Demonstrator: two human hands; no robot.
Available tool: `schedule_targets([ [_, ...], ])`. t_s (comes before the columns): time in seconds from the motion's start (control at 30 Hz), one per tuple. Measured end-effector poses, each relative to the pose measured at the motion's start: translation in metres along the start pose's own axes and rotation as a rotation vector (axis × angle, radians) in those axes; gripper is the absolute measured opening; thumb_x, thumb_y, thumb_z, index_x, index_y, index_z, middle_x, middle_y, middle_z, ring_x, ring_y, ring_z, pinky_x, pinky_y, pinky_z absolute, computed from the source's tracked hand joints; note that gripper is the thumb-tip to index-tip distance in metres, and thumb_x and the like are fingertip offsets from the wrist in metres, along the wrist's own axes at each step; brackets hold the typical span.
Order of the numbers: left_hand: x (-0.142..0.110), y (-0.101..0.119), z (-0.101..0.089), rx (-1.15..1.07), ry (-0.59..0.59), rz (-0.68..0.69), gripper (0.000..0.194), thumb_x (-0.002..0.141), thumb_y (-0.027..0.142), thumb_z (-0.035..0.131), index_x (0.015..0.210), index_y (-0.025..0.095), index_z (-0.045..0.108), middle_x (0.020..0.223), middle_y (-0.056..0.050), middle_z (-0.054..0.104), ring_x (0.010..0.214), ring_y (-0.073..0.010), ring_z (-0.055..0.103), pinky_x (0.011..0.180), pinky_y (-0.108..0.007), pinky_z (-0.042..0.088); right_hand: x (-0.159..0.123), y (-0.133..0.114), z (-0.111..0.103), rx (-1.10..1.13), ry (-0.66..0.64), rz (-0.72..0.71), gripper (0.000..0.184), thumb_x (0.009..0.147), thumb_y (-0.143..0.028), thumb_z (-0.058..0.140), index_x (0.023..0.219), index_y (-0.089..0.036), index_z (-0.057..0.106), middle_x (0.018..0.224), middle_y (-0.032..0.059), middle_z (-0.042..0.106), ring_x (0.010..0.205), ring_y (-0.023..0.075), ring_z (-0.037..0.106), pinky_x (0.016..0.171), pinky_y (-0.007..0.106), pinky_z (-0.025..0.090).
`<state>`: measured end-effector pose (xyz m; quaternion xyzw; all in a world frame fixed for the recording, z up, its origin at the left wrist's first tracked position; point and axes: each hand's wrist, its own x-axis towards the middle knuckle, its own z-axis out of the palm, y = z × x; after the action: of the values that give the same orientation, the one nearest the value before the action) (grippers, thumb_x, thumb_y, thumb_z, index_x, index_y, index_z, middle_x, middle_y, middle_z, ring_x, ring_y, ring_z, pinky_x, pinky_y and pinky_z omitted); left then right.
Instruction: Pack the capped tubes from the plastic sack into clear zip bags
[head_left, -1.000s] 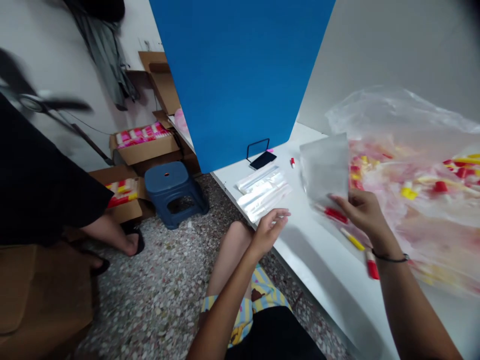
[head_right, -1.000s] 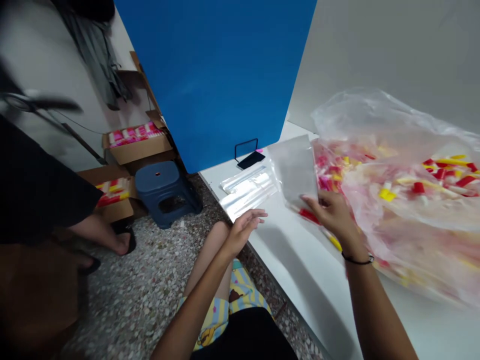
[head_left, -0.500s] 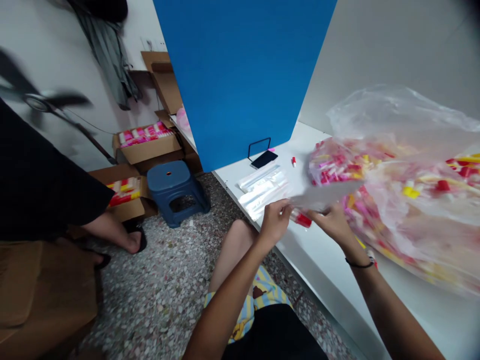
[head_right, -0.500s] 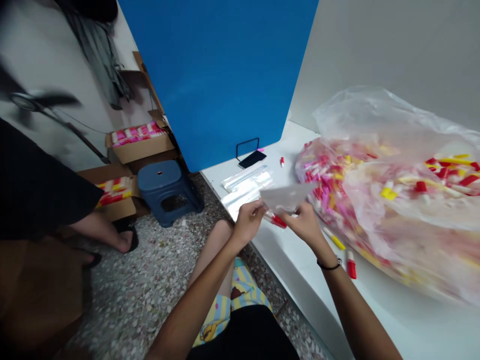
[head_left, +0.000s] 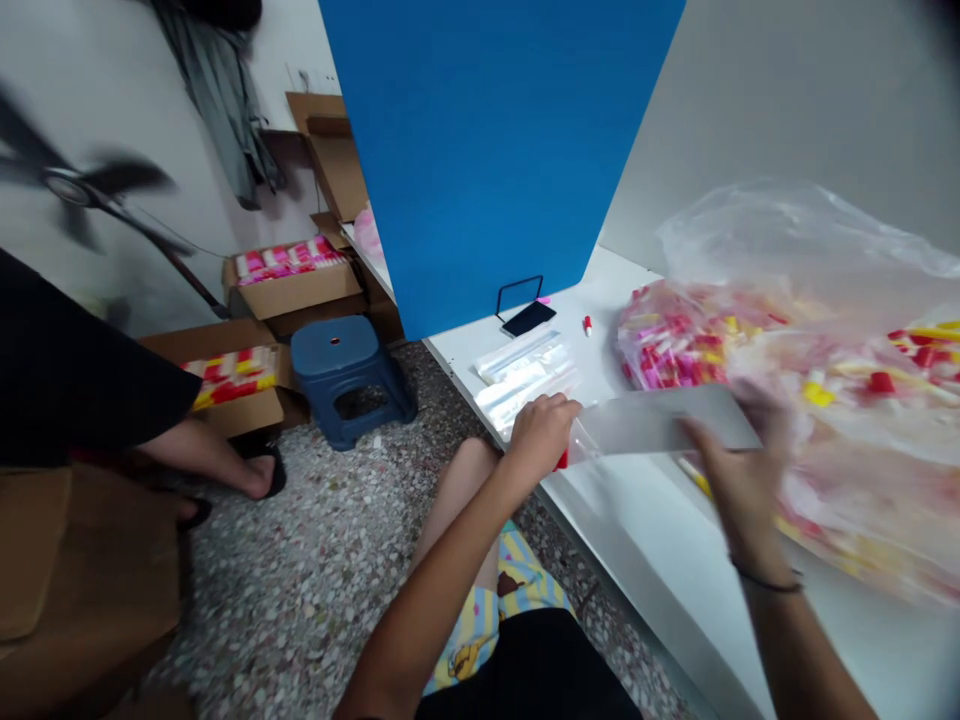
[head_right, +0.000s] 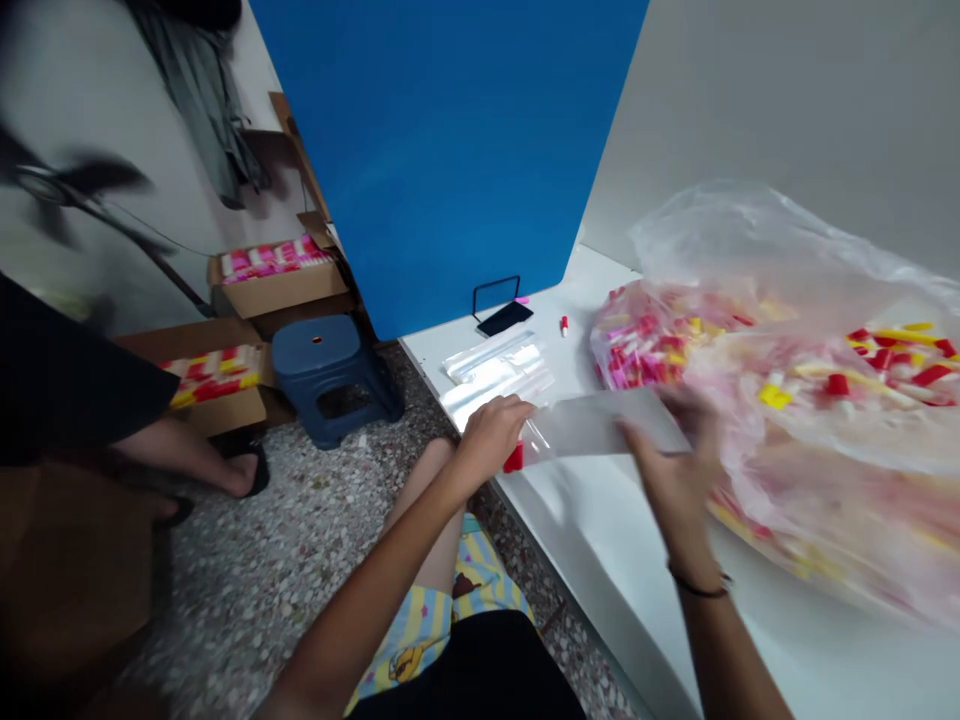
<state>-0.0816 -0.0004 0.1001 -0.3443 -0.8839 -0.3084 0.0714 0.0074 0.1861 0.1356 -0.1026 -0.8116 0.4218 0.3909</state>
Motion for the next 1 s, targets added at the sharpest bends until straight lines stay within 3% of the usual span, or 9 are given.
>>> schedule_targets([
  [0.07,0.004,0.001,0.0,0.228,-0.103,0.136,0.02,0.089,0.009,0.046,0.09,0.019,0.064,0.091,-0.004,0.062,0.09,-0.0205,0.054,0.077,-0.032,0.038,0.008,-0.012,-0.019,-0.11,-0.046,-0.214,0.07,0.071,-0.042,0.072,0.133,-0.023,0.045,0.128,0.0134,0.056,0.113,0.0294,0.056,0.09,0.046,0.049],
  [0.13,0.007,0.007,0.002,0.33,-0.183,0.319,0.016,0.089,0.011,0.049,0.091,0.019,0.063,0.092,-0.005,0.062,0.094,-0.0223,0.053,0.081,-0.036,0.037,0.012,-0.01,-0.021,-0.289,-0.36,-0.292,0.057,0.071,-0.047,0.07,0.121,-0.021,0.057,0.116,0.0126,0.064,0.105,0.0303,0.06,0.084,0.044,0.05],
  [0.23,0.006,0.018,0.007,0.343,-0.186,0.464,0.014,0.093,0.018,0.047,0.096,0.018,0.06,0.092,-0.005,0.063,0.097,-0.0217,0.053,0.086,-0.038,0.037,0.007,0.011,0.0,-0.341,-0.907,-0.119,0.04,0.077,-0.057,0.059,0.075,-0.018,0.066,0.072,0.0073,0.067,0.066,0.0228,0.061,0.059,0.033,0.046],
  [0.3,-0.003,0.023,0.009,0.302,-0.03,0.317,0.018,0.092,0.028,0.052,0.105,0.017,0.056,0.104,-0.009,0.062,0.104,-0.0231,0.052,0.092,-0.041,0.036,-0.003,0.027,0.017,-0.176,-1.022,0.061,0.047,0.079,-0.06,0.053,0.059,-0.018,0.056,0.055,0.0025,0.057,0.053,0.0162,0.05,0.051,0.028,0.038],
  [0.4,-0.027,0.023,0.019,0.09,0.311,-0.201,0.063,0.076,0.044,0.071,0.125,0.015,0.044,0.134,-0.019,0.046,0.128,-0.032,0.039,0.103,-0.048,0.033,-0.028,0.038,0.03,0.083,-0.83,0.327,0.048,0.078,-0.061,0.055,0.057,-0.018,0.048,0.054,-0.0008,0.05,0.053,0.0128,0.043,0.05,0.025,0.035],
  [0.5,-0.055,0.021,0.038,-0.392,0.296,-0.514,0.051,0.079,0.038,0.067,0.118,0.013,0.048,0.12,-0.017,0.057,0.115,-0.0305,0.052,0.092,-0.042,0.043,-0.056,0.036,0.033,0.274,-0.679,0.572,0.044,0.076,-0.059,0.061,0.065,-0.018,0.052,0.061,0.0005,0.052,0.056,0.0143,0.046,0.051,0.026,0.038],
  [0.63,-0.083,0.014,0.054,-0.809,0.111,-0.497,0.021,0.091,0.033,0.045,0.091,0.015,0.057,0.087,-0.006,0.066,0.082,-0.0203,0.06,0.076,-0.033,0.047,-0.069,0.033,0.033,0.308,-0.64,0.631,0.04,0.079,-0.057,0.058,0.072,-0.018,0.055,0.067,0.0013,0.051,0.063,0.0149,0.046,0.055,0.025,0.041],
  [0.83,-0.113,0.002,0.027,-1.019,0.012,-0.507,0.035,0.092,0.041,0.043,0.1,0.013,0.062,0.1,-0.009,0.067,0.094,-0.0223,0.06,0.088,-0.035,0.047,-0.079,0.02,0.034,0.383,-0.938,0.621,0.039,0.08,-0.055,0.059,0.07,-0.018,0.053,0.06,-0.0024,0.042,0.057,0.0111,0.038,0.052,0.023,0.033],
  [1.0,-0.152,0.001,0.0,-1.107,0.104,-0.684,0.04,0.088,0.046,0.053,0.114,0.017,0.06,0.114,-0.009,0.066,0.103,-0.0222,0.06,0.093,-0.033,0.046,-0.131,-0.008,0.058,0.446,-0.783,0.745,0.038,0.077,-0.049,0.06,0.058,-0.017,0.051,0.053,-0.0027,0.041,0.052,0.0107,0.035,0.049,0.024,0.028],
])
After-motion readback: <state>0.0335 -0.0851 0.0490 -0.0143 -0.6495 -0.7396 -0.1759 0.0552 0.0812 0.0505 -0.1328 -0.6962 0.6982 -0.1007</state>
